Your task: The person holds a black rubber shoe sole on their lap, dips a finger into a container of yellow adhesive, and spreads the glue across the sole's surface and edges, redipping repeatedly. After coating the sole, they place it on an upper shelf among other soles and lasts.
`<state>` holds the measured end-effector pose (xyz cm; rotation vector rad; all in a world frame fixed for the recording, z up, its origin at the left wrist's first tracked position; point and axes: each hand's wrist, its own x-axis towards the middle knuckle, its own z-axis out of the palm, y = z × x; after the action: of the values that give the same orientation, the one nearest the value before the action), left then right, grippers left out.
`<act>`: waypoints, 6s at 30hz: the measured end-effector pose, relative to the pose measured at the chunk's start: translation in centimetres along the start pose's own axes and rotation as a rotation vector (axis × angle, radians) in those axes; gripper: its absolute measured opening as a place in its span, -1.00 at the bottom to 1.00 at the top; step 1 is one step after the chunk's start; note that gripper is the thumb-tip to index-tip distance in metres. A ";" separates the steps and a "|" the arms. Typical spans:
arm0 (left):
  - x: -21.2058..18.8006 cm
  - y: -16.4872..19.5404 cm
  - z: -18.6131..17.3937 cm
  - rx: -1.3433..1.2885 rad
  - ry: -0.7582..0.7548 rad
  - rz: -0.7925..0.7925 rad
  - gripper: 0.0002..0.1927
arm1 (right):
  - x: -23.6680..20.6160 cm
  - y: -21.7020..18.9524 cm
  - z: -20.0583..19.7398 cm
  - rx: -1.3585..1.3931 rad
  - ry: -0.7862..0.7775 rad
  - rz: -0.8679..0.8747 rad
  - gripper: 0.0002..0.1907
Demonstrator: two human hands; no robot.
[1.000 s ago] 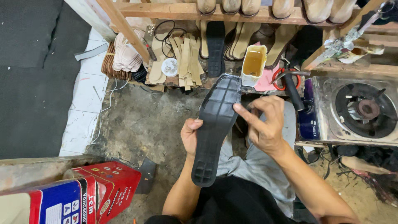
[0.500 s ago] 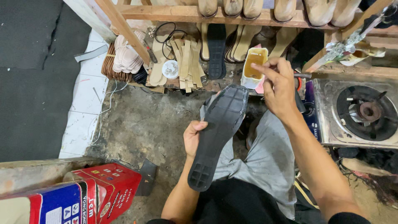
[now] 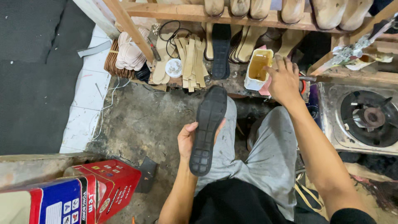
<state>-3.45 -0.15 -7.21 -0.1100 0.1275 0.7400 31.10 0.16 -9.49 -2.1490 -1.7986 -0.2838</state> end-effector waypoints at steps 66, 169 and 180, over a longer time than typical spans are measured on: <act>3.0 -4.4 9.9 0.283 -0.362 1.175 -0.20 | -8.1 -14.9 -9.9 2.082 -0.269 0.500 0.04; 3.9 -2.3 5.3 -0.134 -0.516 0.073 -0.09 | -10.3 -17.0 -8.3 0.975 0.264 -0.281 -0.10; 4.1 -2.7 6.3 0.124 -0.292 0.238 -0.08 | -9.9 -15.6 -10.3 1.650 0.216 0.012 0.01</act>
<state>1.85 1.56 -1.47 0.1342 -0.0944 0.9749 14.48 -10.28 -1.62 -0.8442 -1.0554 0.7150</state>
